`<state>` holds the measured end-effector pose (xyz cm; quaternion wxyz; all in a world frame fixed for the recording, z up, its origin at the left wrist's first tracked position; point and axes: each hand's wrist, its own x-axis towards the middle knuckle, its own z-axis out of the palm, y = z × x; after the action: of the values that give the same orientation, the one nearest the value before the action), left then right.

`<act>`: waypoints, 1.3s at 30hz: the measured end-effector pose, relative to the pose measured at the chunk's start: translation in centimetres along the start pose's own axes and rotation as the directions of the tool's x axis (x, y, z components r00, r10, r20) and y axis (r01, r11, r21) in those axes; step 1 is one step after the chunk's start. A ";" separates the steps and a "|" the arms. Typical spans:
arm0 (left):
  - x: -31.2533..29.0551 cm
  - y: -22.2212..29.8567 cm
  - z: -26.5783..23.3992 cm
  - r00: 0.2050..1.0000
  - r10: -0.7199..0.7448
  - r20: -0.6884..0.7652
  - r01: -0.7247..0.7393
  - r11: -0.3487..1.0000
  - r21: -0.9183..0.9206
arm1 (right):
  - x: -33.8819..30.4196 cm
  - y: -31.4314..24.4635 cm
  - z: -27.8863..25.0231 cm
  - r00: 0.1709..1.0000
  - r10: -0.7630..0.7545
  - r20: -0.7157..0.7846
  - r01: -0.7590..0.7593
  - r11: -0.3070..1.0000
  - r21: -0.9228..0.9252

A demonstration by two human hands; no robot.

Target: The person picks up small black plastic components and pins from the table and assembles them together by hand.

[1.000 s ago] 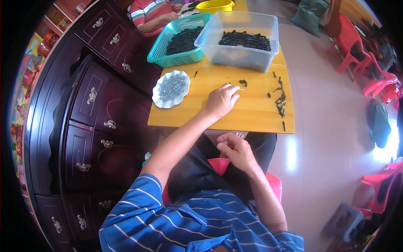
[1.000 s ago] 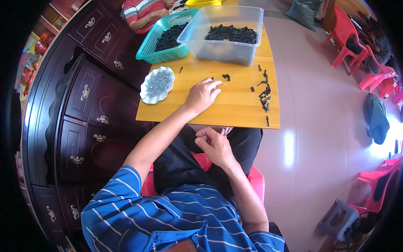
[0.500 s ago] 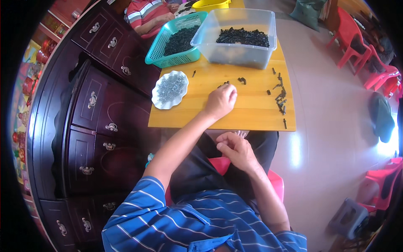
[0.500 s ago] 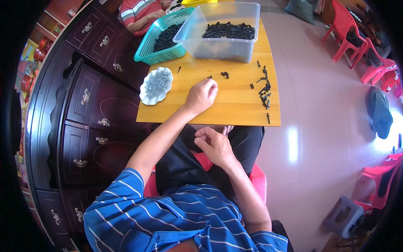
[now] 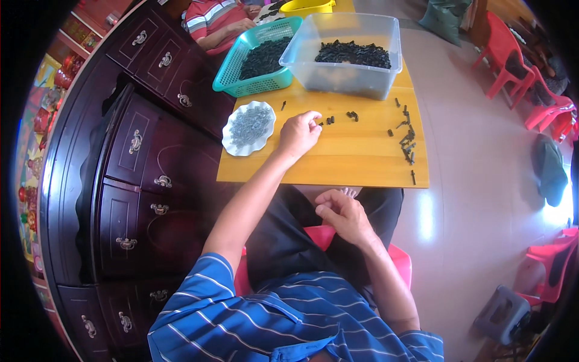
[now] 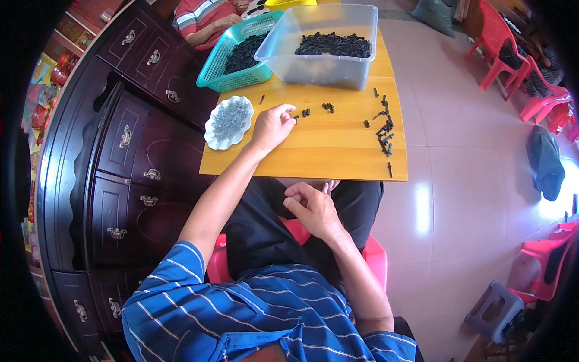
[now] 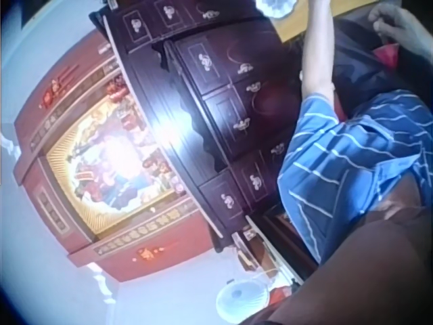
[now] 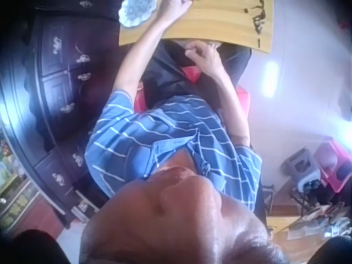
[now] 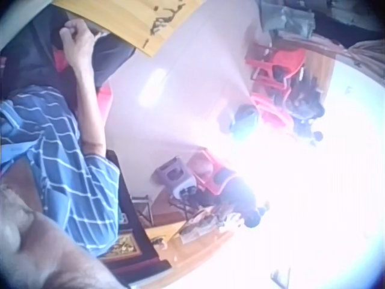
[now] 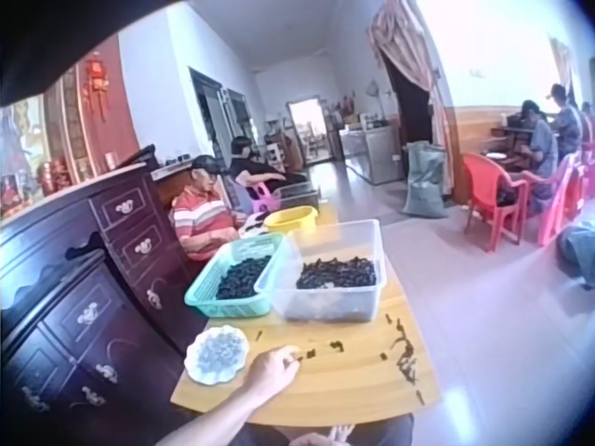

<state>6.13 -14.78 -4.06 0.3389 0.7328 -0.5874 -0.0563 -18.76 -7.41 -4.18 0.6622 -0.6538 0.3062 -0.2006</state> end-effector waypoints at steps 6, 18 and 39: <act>1.7 1.5 1.2 0.998 -0.001 0.062 -0.007 0.990 0.140 | -0.1 -0.3 -0.2 1.000 -0.001 0.010 0.001 1.000 -0.011; 2.7 2.2 1.8 0.991 -0.023 0.130 -0.013 0.963 0.269 | 0.0 -0.5 -0.4 0.999 -0.041 0.002 0.041 0.998 -0.040; -10.5 9.4 -4.4 0.935 0.314 0.163 -0.250 0.913 -0.323 | 0.8 0.3 -0.9 0.984 0.102 -0.148 0.021 0.752 0.659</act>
<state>-2.66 -4.19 1.22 0.3854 0.5702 -0.7049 -0.1717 -18.77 -8.58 -4.58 0.8243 -0.3523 0.2872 -0.3375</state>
